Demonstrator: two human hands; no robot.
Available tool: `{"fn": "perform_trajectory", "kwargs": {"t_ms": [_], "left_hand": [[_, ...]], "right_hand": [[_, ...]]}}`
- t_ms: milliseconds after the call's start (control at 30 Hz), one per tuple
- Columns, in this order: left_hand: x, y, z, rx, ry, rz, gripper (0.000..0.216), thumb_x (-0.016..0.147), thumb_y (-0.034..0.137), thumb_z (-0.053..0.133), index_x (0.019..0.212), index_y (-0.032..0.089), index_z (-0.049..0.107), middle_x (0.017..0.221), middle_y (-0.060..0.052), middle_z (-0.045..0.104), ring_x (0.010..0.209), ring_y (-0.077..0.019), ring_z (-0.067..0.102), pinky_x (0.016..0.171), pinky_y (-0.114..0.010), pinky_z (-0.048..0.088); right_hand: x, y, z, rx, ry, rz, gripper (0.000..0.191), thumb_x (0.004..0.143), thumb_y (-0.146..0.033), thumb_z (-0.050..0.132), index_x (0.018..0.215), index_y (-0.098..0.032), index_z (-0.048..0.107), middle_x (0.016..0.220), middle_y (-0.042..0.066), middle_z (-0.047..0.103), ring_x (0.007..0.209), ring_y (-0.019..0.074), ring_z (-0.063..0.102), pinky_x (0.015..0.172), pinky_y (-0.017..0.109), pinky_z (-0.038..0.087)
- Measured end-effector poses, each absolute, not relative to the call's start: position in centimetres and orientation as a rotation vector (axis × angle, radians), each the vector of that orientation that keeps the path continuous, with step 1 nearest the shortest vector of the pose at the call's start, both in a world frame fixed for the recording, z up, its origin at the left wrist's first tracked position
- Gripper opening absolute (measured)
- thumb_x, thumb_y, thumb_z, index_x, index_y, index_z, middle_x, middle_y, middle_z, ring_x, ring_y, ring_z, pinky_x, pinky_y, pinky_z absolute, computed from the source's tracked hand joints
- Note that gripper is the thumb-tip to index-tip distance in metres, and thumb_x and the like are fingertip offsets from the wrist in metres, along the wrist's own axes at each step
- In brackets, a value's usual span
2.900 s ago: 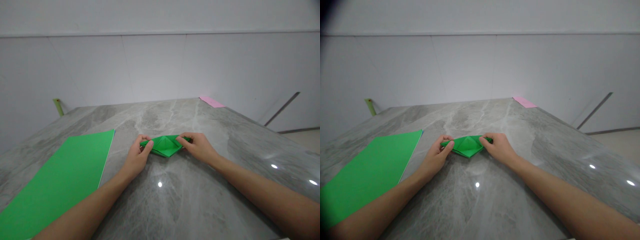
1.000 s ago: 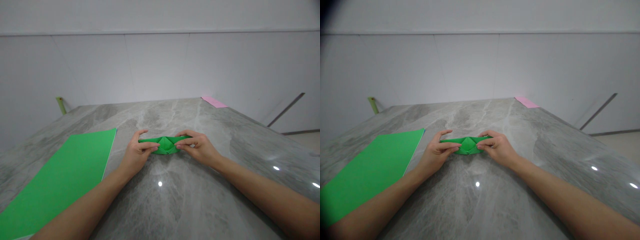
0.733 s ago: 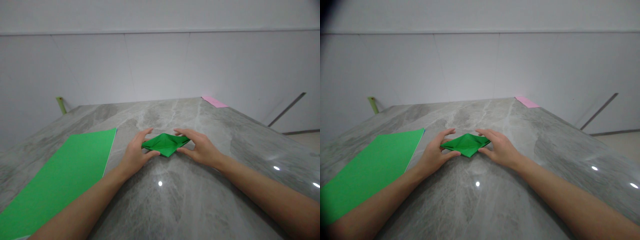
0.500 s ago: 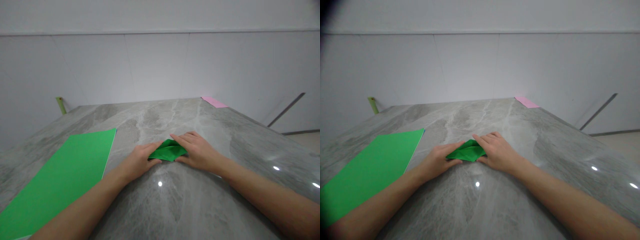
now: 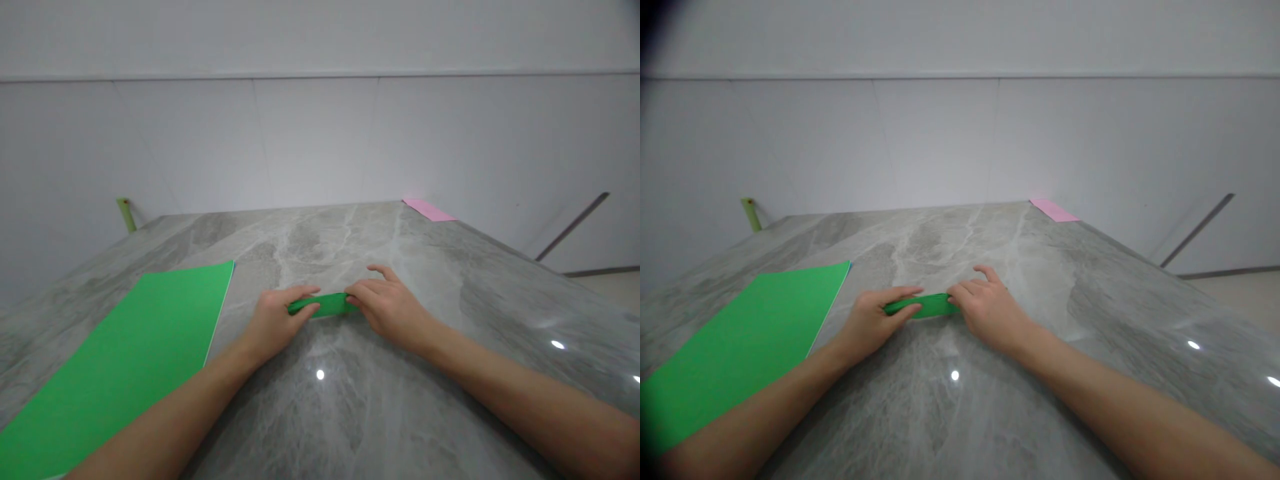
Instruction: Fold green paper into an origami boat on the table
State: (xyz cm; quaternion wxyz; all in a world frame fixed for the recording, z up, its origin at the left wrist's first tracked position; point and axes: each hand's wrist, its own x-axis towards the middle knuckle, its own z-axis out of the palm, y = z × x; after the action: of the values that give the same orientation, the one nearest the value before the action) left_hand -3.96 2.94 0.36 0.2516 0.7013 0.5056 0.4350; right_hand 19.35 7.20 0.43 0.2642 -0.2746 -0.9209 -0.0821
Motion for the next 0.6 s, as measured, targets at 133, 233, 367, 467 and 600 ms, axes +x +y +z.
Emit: {"fn": "perform_trajectory", "kwargs": {"t_ms": [133, 233, 367, 467, 600], "left_hand": [[-3.0, 3.0, -0.1, 1.355, 1.123, 1.242, 0.038, 0.073, 0.029, 0.078, 0.109, 0.019, 0.07, 0.092, -0.005, 0.077, 0.082, -0.0223, 0.073, 0.079, -0.037, 0.057], [-2.0, 2.8, -0.8, 1.323, 1.049, 1.188, 0.023, 0.07, 0.025, 0.08, 0.091, 0.016, 0.075, 0.094, -0.006, 0.077, 0.085, -0.0221, 0.071, 0.086, -0.037, 0.055], [-0.8, 2.3, -1.4, 1.222, 1.054, 1.281, 0.023, 0.063, 0.022, 0.084, 0.083, 0.017, 0.076, 0.088, -0.003, 0.077, 0.078, -0.02, 0.07, 0.079, -0.036, 0.058], [-0.4, 2.4, -1.6, 1.084, 1.02, 1.306, 0.032, 0.056, 0.024, 0.088, 0.084, 0.016, 0.075, 0.088, -0.004, 0.076, 0.076, -0.0216, 0.071, 0.068, -0.035, 0.061], [-0.5, 2.9, -1.7, 0.976, 1.016, 1.365, 0.042, 0.05, 0.024, 0.091, 0.087, 0.013, 0.073, 0.086, -0.007, 0.076, 0.074, -0.0248, 0.072, 0.061, -0.036, 0.062]], "right_hand": [[19.2, 7.3, 0.3, -0.857, -2.282, -0.04, 0.019, 0.095, -0.013, 0.046, 0.091, -0.017, 0.064, 0.079, 0.006, 0.072, 0.073, 0.0201, 0.066, 0.086, 0.039, 0.047], [18.9, 6.8, 0.5, -0.934, -2.264, 0.157, 0.015, 0.092, -0.016, 0.052, 0.085, -0.018, 0.065, 0.074, 0.005, 0.07, 0.071, 0.0199, 0.065, 0.07, 0.031, 0.047], [18.4, 5.8, 0.7, -0.863, -2.336, 0.304, 0.011, 0.09, -0.023, 0.058, 0.088, -0.019, 0.067, 0.079, 0.004, 0.071, 0.074, 0.0186, 0.064, 0.07, 0.028, 0.045], [18.1, 5.8, 0.7, -0.908, -2.339, 0.299, 0.014, 0.089, -0.02, 0.059, 0.078, -0.018, 0.068, 0.068, 0.003, 0.067, 0.066, 0.0171, 0.06, 0.065, 0.027, 0.041], [18.3, 6.7, 0.9, -0.97, -2.28, 0.347, 0.016, 0.084, -0.023, 0.066, 0.069, -0.018, 0.068, 0.056, 0.001, 0.061, 0.055, 0.0154, 0.054, 0.058, 0.027, 0.034]]}}
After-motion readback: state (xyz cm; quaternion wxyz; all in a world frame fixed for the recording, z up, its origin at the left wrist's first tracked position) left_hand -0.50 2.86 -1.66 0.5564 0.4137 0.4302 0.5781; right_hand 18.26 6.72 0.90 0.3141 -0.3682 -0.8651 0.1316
